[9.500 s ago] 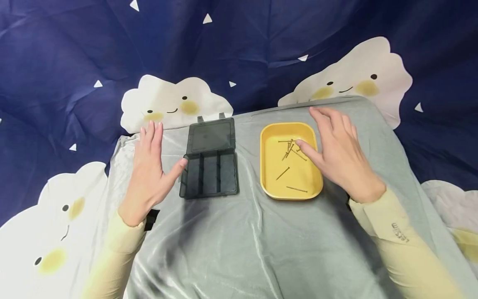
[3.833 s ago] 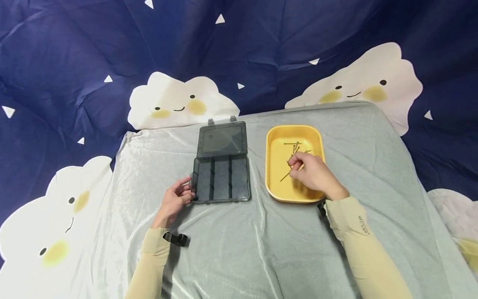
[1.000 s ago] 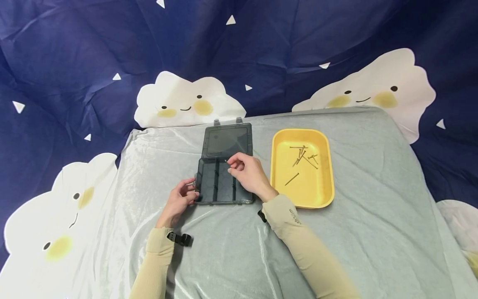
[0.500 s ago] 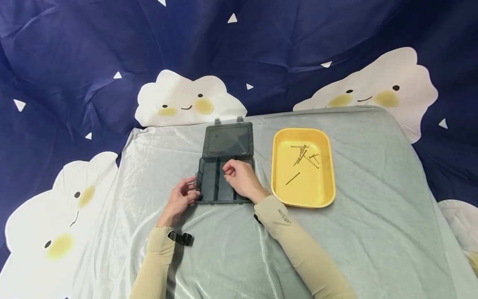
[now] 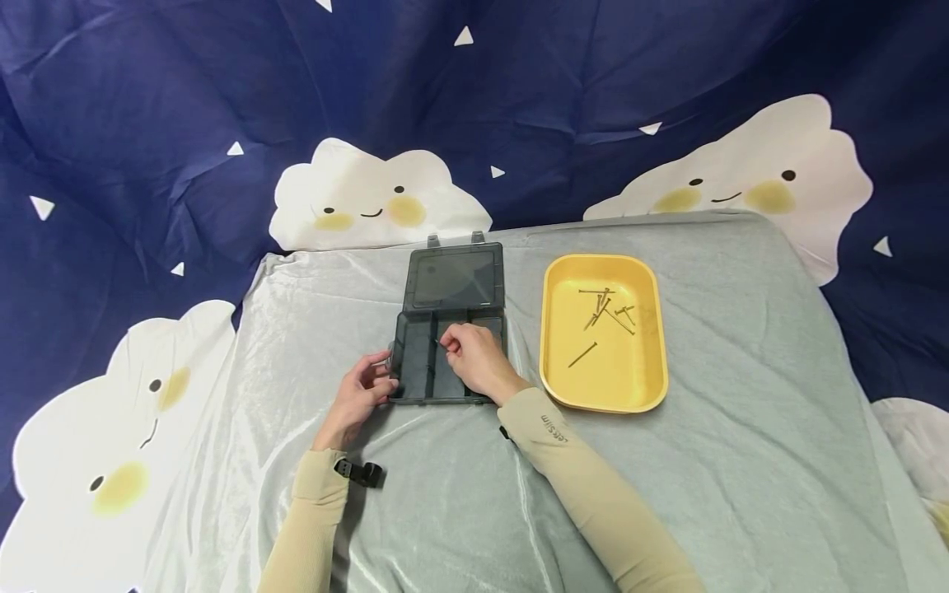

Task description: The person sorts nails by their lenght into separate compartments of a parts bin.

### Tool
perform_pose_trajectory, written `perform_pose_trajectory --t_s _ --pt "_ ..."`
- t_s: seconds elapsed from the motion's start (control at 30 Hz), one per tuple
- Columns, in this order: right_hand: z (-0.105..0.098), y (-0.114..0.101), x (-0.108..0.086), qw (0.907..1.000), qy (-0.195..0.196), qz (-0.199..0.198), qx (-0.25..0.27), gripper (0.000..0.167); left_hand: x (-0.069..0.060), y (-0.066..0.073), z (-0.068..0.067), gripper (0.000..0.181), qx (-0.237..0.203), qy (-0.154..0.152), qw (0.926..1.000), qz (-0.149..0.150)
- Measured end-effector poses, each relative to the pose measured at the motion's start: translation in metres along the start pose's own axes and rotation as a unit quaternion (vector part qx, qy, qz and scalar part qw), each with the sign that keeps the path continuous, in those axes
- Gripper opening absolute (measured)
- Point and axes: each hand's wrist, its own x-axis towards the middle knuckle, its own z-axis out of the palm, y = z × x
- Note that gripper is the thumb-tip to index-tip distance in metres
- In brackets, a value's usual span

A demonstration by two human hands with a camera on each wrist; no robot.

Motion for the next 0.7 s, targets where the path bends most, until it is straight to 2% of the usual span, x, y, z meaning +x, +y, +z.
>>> perform_pose_trajectory --t_s 0.13,0.37,0.47,0.7 --pt "0.001 0.001 0.001 1.0000 -0.001 -0.001 -0.006 0.016 -0.002 0.003 -0.001 0.058 -0.008 -0.004 0.9999 -0.007" --pt "-0.006 0.000 -0.001 0.9995 0.014 0.021 -0.020 0.023 -0.015 0.026 0.001 0.058 0.006 -0.017 0.9998 -0.006" --pt "-0.011 -0.002 -0.002 0.9992 0.021 0.028 -0.019 0.022 -0.016 0.027 0.001 0.058 0.007 -0.018 0.9998 -0.007" --pt "-0.027 -0.006 -0.005 0.9983 0.046 0.031 -0.020 0.022 -0.003 0.006 -0.001 0.060 -0.005 -0.011 0.9999 -0.007"
